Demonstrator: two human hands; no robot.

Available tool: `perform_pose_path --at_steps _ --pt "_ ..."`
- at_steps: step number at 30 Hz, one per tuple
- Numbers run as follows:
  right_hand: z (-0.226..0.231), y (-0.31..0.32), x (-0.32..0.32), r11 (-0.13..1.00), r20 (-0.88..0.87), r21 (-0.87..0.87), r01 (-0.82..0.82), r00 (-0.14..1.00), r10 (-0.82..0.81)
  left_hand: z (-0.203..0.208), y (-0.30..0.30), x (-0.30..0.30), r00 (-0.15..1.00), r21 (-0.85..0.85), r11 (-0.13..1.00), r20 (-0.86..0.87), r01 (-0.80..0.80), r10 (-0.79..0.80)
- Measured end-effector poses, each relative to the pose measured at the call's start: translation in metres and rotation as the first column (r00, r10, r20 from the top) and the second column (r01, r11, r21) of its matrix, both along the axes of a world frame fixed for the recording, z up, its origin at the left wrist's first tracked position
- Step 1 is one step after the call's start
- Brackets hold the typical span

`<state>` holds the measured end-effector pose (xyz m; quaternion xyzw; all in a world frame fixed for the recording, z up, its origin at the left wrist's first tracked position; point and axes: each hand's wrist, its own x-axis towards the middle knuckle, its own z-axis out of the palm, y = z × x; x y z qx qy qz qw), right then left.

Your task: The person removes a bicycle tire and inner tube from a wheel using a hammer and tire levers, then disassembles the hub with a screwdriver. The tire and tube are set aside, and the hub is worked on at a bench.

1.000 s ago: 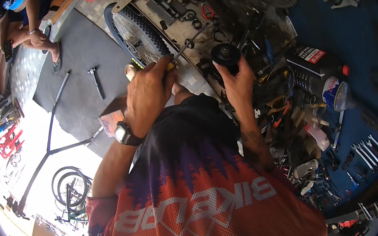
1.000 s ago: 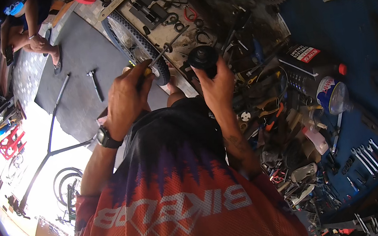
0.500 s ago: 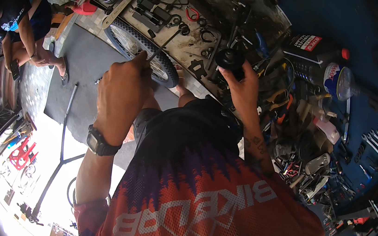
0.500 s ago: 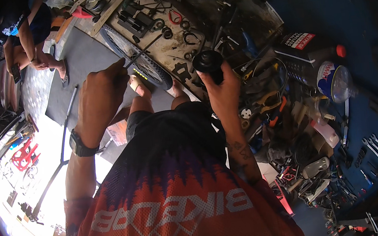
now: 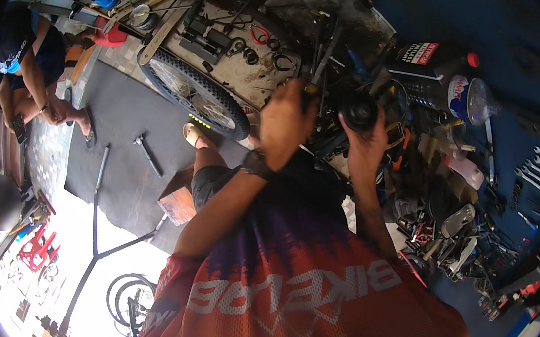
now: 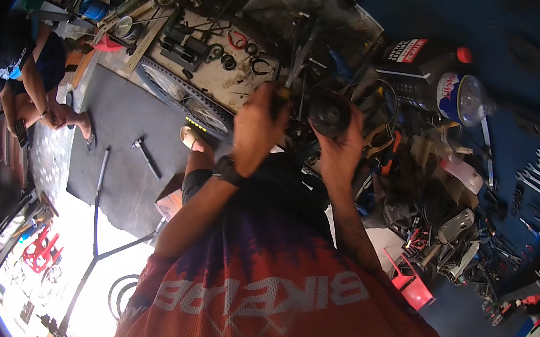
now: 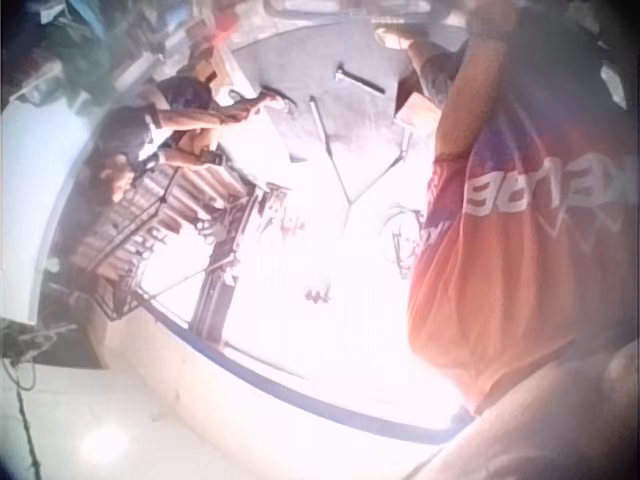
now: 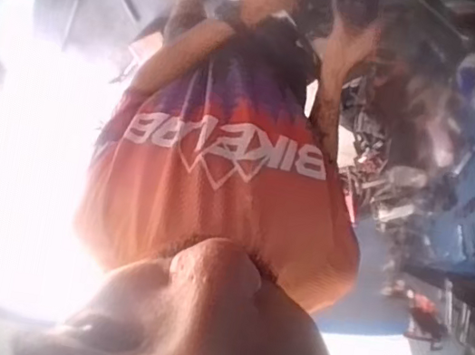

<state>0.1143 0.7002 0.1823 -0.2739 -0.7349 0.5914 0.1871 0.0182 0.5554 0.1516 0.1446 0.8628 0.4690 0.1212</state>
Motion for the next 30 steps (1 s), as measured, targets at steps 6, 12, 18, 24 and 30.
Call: perform_pose_path --at_steps 6,12,18,24,30 --pt "0.024 0.023 0.056 0.952 0.078 0.100 0.288 0.952 -0.296 0.003 0.065 0.027 0.970 -0.066 0.973 0.114 0.222 -0.214" --pt "0.028 -0.001 0.085 0.875 0.113 0.099 0.475 0.868 -0.484 0.015 0.045 0.025 0.955 -0.042 0.955 -0.037 0.292 -0.294" --pt "0.033 -0.083 0.056 0.964 0.167 -0.090 0.251 0.958 -0.234 0.023 -0.063 0.007 0.562 0.593 0.649 0.362 0.477 -0.744" --pt "0.005 -0.082 -0.038 0.949 0.334 0.314 0.020 0.934 -0.130 0.013 -0.137 -0.047 0.625 0.455 0.884 0.723 -0.109 -0.295" --pt "-0.059 -0.094 -0.101 0.604 0.733 0.657 -0.451 0.569 -0.372 -0.004 -0.161 -0.113 0.941 0.025 0.961 0.195 0.277 -0.276"
